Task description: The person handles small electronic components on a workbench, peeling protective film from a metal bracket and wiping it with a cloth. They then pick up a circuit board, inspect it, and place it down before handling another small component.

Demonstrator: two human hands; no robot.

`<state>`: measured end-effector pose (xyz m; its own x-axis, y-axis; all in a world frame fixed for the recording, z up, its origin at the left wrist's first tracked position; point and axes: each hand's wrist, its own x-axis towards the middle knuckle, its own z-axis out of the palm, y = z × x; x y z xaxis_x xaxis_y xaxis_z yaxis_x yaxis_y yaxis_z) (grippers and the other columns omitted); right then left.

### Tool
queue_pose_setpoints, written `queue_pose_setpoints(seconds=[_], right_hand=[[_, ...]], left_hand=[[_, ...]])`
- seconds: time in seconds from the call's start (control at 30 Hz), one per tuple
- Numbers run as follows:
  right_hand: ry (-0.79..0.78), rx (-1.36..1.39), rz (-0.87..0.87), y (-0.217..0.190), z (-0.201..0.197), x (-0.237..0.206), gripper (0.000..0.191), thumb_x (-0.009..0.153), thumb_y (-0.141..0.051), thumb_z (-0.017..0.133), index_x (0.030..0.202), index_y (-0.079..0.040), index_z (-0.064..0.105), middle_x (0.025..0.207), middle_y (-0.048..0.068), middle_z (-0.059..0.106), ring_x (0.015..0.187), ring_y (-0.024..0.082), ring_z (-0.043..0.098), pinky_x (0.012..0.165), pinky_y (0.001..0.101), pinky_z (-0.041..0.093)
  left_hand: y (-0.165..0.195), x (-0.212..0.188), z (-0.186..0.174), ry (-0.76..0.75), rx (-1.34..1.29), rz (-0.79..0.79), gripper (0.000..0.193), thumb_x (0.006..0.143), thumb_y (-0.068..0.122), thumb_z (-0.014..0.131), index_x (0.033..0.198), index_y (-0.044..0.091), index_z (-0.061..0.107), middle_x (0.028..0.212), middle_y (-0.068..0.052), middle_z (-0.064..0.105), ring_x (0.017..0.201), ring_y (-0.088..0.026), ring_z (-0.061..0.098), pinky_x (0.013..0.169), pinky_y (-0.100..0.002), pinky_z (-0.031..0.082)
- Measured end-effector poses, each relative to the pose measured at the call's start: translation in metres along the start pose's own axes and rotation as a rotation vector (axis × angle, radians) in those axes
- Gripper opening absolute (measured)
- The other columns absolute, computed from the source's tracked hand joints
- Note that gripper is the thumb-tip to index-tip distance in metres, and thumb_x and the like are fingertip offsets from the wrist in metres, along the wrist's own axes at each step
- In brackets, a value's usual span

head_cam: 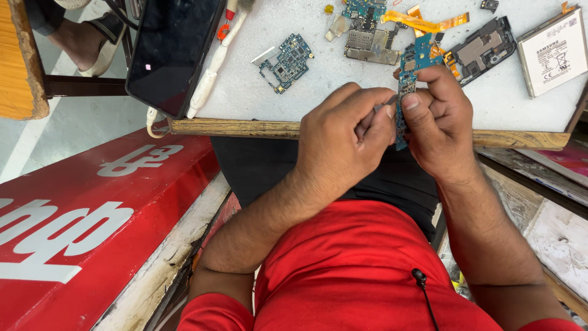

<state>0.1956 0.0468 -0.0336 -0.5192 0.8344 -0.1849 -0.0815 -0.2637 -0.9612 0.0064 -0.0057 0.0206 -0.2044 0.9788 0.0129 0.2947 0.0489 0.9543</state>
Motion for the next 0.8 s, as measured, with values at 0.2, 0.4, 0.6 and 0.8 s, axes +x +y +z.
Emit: queue_pose_setpoints(seconds=[0.2, 0.4, 0.6, 0.8], right_hand=[[-0.078, 0.179, 0.047, -0.011, 0.000, 0.006, 0.029, 0.117, -0.014, 0.053, 0.139, 0.002, 0.049, 0.086, 0.014, 0.068, 0.068, 0.016, 0.063, 0.063, 0.0263, 0.054], [-0.110, 0.224, 0.058, -0.013, -0.002, 0.007, 0.027, 0.115, -0.015, 0.054, 0.135, 0.003, 0.053, 0.086, 0.014, 0.068, 0.065, 0.015, 0.064, 0.062, 0.0284, 0.057], [0.048, 0.030, -0.045, 0.000, 0.004, -0.004, 0.023, 0.120, -0.009, 0.056, 0.137, 0.005, 0.053, 0.091, 0.005, 0.066, 0.079, 0.007, 0.057, 0.072, 0.0195, 0.046], [0.110, -0.028, 0.000, -0.001, 0.005, -0.006, 0.024, 0.118, -0.009, 0.056, 0.136, 0.006, 0.054, 0.090, 0.004, 0.066, 0.074, 0.005, 0.055, 0.066, 0.0184, 0.044]], left_hand=[[-0.017, 0.008, -0.006, -0.150, -0.252, 0.002, 0.015, 0.104, 0.008, 0.069, 0.118, 0.005, 0.072, 0.091, -0.003, 0.067, 0.075, -0.007, 0.073, 0.065, -0.023, 0.059], [-0.018, 0.010, -0.006, -0.187, -0.320, 0.008, 0.016, 0.104, 0.006, 0.068, 0.120, 0.003, 0.071, 0.090, -0.003, 0.065, 0.076, -0.007, 0.072, 0.065, -0.021, 0.060], [0.007, 0.000, 0.002, 0.012, 0.062, 0.026, 0.018, 0.096, 0.007, 0.073, 0.113, 0.005, 0.072, 0.087, -0.004, 0.065, 0.068, -0.009, 0.067, 0.060, -0.026, 0.054], [0.007, 0.002, 0.002, -0.037, -0.035, -0.013, 0.015, 0.099, 0.007, 0.071, 0.115, 0.006, 0.072, 0.087, -0.003, 0.067, 0.067, -0.008, 0.069, 0.060, -0.025, 0.055]])
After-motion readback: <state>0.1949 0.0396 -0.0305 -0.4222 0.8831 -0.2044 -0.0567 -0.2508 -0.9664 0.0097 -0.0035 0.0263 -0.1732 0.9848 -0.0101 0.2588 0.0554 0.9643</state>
